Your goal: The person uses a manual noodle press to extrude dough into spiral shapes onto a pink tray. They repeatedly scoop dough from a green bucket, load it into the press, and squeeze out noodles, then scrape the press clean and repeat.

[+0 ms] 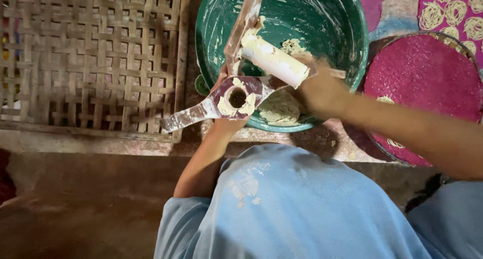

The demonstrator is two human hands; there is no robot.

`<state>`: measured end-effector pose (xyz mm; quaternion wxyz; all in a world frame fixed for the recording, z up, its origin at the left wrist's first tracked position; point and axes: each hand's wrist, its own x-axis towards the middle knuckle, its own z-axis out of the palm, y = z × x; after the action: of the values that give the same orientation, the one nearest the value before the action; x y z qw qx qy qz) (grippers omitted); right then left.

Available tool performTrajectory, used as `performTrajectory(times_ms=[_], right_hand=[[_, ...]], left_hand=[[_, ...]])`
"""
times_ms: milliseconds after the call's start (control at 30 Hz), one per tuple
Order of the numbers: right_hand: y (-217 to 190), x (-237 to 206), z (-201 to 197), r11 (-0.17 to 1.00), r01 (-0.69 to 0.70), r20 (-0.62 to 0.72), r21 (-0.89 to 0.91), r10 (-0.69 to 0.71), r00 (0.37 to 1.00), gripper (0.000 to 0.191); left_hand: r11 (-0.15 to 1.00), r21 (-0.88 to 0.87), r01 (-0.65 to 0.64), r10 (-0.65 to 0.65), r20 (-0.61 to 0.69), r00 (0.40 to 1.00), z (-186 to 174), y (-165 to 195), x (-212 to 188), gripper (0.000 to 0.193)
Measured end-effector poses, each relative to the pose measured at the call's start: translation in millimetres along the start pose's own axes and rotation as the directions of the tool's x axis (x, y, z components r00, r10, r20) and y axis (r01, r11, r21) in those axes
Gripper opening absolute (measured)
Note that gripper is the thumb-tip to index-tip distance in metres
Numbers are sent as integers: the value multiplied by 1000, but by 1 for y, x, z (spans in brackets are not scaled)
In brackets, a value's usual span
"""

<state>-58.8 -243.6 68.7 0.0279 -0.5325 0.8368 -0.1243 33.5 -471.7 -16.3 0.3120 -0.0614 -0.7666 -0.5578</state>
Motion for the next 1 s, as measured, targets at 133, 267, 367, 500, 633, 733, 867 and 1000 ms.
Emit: performTrajectory(times_ms=[133,267,367,500,633,733,867,1000], right_hand=[[-31,10,58,908,-272,474,319,95,875,39],[-21,28,101,884,143,138,445,-226,964,42],[-8,25,122,882,244,65,404,-294,954,41],[-4,27,147,885,282,74,370,-331,941,39],[-1,36,121,422,-32,11,906,50,999,38],[39,24,57,845,-81,-85,528,148,985,40],[86,-14,20,894,-419,465,-157,441,768,45],[85,-33,38,856,-480,330,-191,517,790,59]], left_hand=[[1000,16,-2,2,0,1000,1,-1,3,39],[999,30,9,-9,2,1000,1,0,0,39],[1000,27,11,-10,-4,1000,0,1,0,38],[999,33,4,-4,-6,1000,0,-1,4,38],[998,56,2,-1,-12,1000,4,-1,14,37],[998,52,-18,20,-29,999,8,-1,22,36],[999,49,-22,24,-41,999,12,1,26,36],[999,50,-20,23,-53,998,13,1,26,35]])
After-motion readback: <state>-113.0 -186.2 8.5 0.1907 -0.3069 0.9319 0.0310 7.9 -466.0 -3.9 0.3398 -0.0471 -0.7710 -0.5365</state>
